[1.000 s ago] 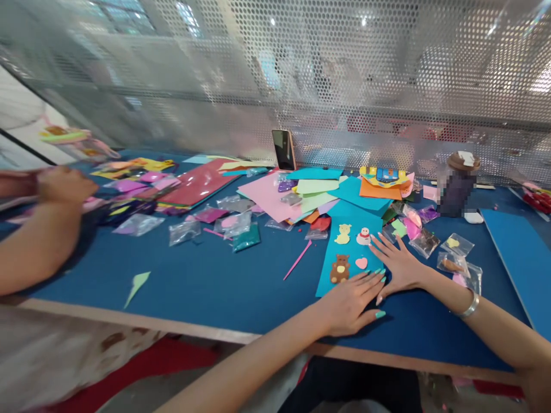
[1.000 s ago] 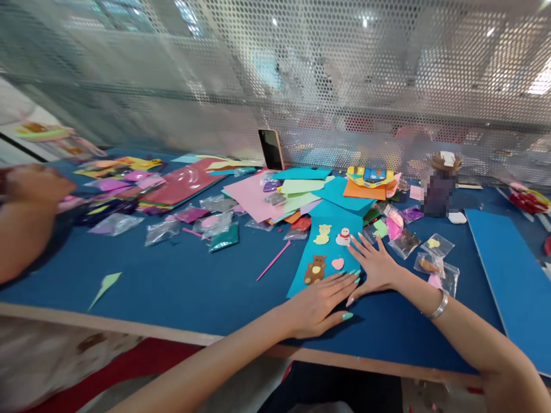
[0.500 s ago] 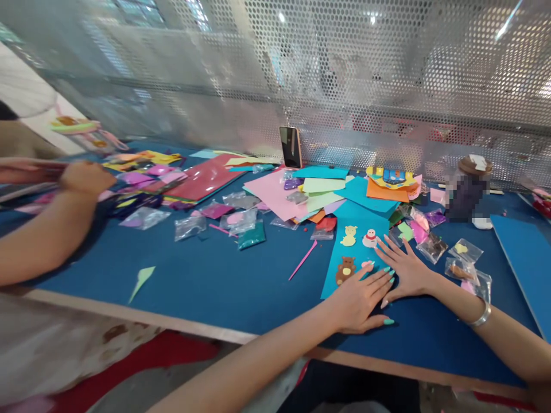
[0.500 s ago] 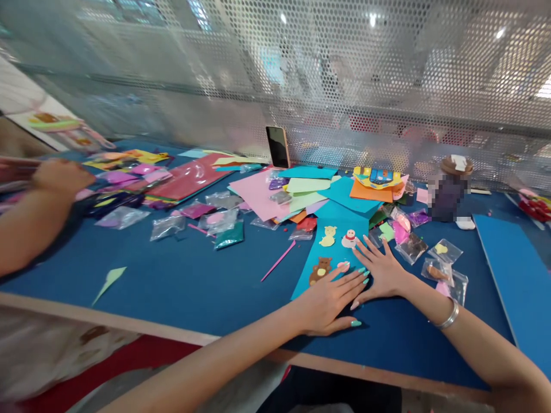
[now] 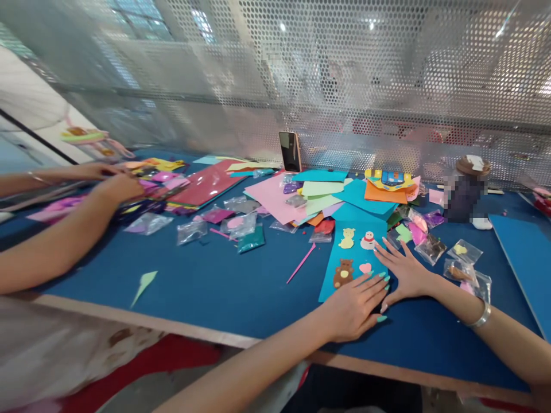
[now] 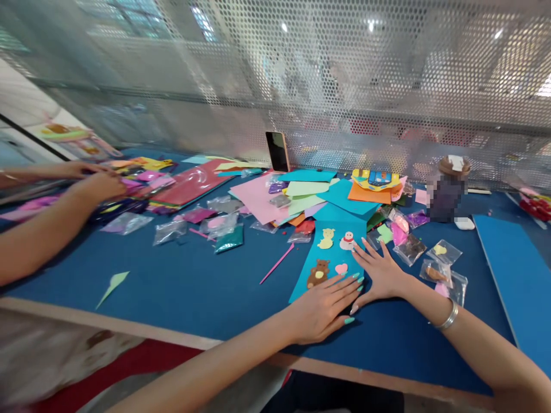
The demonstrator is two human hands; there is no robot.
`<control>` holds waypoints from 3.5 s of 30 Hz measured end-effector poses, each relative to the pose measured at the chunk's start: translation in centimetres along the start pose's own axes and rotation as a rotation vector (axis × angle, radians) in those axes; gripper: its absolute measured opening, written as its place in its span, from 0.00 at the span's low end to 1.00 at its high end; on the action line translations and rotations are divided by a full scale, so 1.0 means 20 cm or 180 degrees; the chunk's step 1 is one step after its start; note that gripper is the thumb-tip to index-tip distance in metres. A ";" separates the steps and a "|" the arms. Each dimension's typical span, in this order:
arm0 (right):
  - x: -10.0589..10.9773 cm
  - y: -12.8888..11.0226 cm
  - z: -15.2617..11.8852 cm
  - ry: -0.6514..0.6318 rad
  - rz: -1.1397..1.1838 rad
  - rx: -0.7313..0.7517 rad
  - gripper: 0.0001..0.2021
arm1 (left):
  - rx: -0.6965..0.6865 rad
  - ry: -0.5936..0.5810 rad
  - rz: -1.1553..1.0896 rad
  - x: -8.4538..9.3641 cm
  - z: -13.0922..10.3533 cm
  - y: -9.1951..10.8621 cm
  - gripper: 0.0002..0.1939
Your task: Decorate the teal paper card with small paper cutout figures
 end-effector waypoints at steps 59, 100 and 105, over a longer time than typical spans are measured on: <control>0.01 0.00 -0.02 0.0142 -0.0151 0.0060 0.50 | 0.0344 0.0286 0.0284 -0.02 -0.07 0.07 0.23; -0.01 0.03 -0.01 0.0227 -0.0130 0.0063 0.55 | 0.0939 0.0661 -0.0089 0.02 -0.06 -0.09 0.14; -0.01 0.03 -0.01 0.0208 -0.0161 0.0046 0.54 | 0.0953 0.1093 0.0024 0.04 -0.02 -0.12 0.10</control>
Point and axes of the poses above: each hand's wrist, its own z-axis towards the middle knuckle, its own x-axis out of the back of the hand, y = z × x, the point moved 5 cm from there along z, towards the middle knuckle, and after that the axes turned 10 degrees about z, right-handed, at the moved point
